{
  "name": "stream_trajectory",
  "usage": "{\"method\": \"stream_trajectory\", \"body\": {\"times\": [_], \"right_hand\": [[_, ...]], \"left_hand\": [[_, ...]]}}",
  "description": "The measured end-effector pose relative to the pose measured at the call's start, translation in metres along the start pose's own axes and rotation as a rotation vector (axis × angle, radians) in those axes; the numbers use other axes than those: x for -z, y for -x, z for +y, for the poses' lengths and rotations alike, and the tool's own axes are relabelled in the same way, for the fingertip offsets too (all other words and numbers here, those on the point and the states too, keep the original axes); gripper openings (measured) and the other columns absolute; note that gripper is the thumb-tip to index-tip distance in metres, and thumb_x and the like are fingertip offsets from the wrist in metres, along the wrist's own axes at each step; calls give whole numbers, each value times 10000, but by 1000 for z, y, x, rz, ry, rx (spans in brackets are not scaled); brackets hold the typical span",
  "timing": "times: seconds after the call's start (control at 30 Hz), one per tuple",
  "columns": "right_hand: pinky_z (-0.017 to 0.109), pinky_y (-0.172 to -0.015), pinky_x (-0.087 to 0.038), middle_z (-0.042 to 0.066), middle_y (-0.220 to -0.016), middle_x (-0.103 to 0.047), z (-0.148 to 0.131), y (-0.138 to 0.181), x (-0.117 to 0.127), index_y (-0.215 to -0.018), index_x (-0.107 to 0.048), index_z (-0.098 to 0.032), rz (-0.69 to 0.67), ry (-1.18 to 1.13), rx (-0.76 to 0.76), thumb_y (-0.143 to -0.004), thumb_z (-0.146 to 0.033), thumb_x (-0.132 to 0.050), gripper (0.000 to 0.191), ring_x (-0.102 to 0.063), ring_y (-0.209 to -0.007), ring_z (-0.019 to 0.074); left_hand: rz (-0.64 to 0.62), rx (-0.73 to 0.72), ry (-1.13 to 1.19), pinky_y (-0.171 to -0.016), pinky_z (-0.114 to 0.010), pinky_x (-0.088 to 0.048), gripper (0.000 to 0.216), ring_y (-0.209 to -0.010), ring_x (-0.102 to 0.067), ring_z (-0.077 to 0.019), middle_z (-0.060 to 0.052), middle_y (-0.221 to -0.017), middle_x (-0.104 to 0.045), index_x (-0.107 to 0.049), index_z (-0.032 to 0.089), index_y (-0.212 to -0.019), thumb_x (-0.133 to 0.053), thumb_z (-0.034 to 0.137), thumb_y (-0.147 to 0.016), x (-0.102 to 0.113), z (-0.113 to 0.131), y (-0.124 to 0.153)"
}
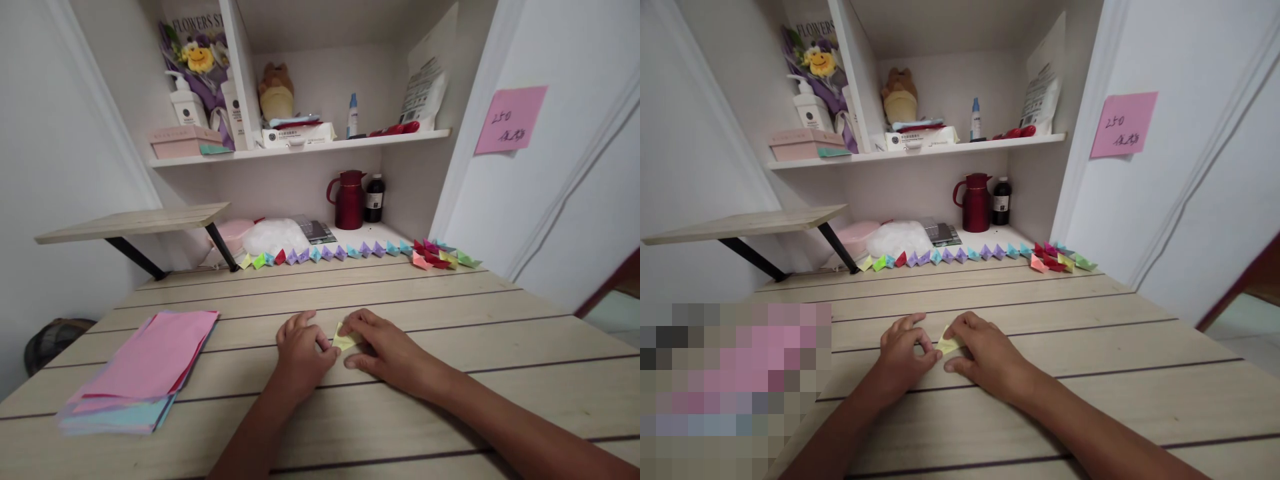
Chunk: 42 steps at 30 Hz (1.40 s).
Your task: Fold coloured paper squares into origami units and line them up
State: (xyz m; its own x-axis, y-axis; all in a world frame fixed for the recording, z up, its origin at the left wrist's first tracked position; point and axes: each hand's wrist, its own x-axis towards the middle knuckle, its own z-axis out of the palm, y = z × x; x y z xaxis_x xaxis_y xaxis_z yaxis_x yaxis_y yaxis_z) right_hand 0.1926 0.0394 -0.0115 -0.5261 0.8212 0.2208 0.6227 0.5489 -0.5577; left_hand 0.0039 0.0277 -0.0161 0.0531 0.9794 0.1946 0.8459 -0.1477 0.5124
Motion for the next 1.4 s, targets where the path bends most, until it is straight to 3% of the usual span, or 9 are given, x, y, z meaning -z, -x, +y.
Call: {"method": "stream_trajectory", "body": {"times": [0.3, 0.43, 0.57, 0.7, 0.77, 0.87, 1.0, 1.2, 1.4], "right_hand": [[315, -833, -436, 70, -1051, -634, -6, -6, -2, -1041, -633, -219, 90, 267, 26, -865, -275, -545, 205, -596, -976, 224], [297, -807, -432, 62, -1014, -660, -6, -8, -2, -984, -662, -220, 115, 274, 20, -888, -231, -488, 199, -611, -946, 209], [283, -784, -442, 44, -920, -686, 2, -14, -3, -887, -678, -212, 179, 111, -59, -896, -229, -473, 206, -626, -864, 186], [289, -777, -444, 43, -842, -697, 8, -18, -1, -792, -688, -203, 229, -57, -82, -890, -274, -494, 229, -624, -810, 186], [282, -753, -442, 33, -805, -691, 8, -18, 0, -769, -683, -199, 223, -169, -71, -881, -304, -505, 234, -616, -785, 181], [258, -651, -420, -1, -657, -623, 5, -17, 1, -687, -635, -183, 159, -398, -101, -861, -358, -514, 274, -563, -661, 156], [239, -574, -351, -34, -555, -526, -1, -15, 4, -639, -588, -168, 136, -713, -191, -818, -419, -559, 310, -462, -549, 116], [239, -566, -330, -28, -567, -525, -7, -12, 9, -703, -637, -146, 158, -894, -208, -767, -504, -636, 364, -437, -539, 103], [254, -599, -411, -3, -664, -615, -4, -8, 9, -757, -631, -167, 152, -950, -135, -788, -458, -642, 292, -542, -610, 133]], "left_hand": [[9, 66, 160, -1060, -455, -274, 186, -1212, -497, -248, -23, -1210, -655, -680, 245, -580, -614, 261, -753, 6, 12, -7], [29, 40, 277, -1036, -424, -333, 295, -1129, -565, -233, -23, -1086, -707, -690, 252, -604, -501, 303, -824, 8, 10, -9], [34, -8, 325, -1006, -404, -366, 231, -1073, -595, -225, -36, -1062, -707, -669, 238, -926, -495, 364, -841, 6, 7, -7], [16, -71, 203, -1062, -438, -284, 457, -1179, -521, -244, -40, -1213, -642, -590, 265, -1142, -682, 272, -695, 0, 8, -3], [19, -101, 164, -1075, -451, -258, 464, -1203, -497, -249, -28, -1239, -624, -619, 292, -1106, -706, 219, -656, -4, 10, -3], [42, -100, 278, -1036, -408, -333, 286, -1149, -539, -239, -40, -1198, -641, -687, 261, -930, -684, 176, -657, -5, 13, -5], [1, -57, 619, -837, -312, -462, 78, -881, -635, -210, -51, -887, -722, -694, 190, -701, -615, 194, -701, 0, 14, -11], [-128, 136, 953, -707, -277, -442, 221, -671, -597, -178, -23, -651, -678, -682, 150, -645, -674, 368, -681, 9, 16, -8], [-237, 106, 1097, -698, -241, -403, 280, -657, -543, -140, -16, -641, -642, -666, 140, -629, -684, 404, -723, 6, 23, 2]]}}
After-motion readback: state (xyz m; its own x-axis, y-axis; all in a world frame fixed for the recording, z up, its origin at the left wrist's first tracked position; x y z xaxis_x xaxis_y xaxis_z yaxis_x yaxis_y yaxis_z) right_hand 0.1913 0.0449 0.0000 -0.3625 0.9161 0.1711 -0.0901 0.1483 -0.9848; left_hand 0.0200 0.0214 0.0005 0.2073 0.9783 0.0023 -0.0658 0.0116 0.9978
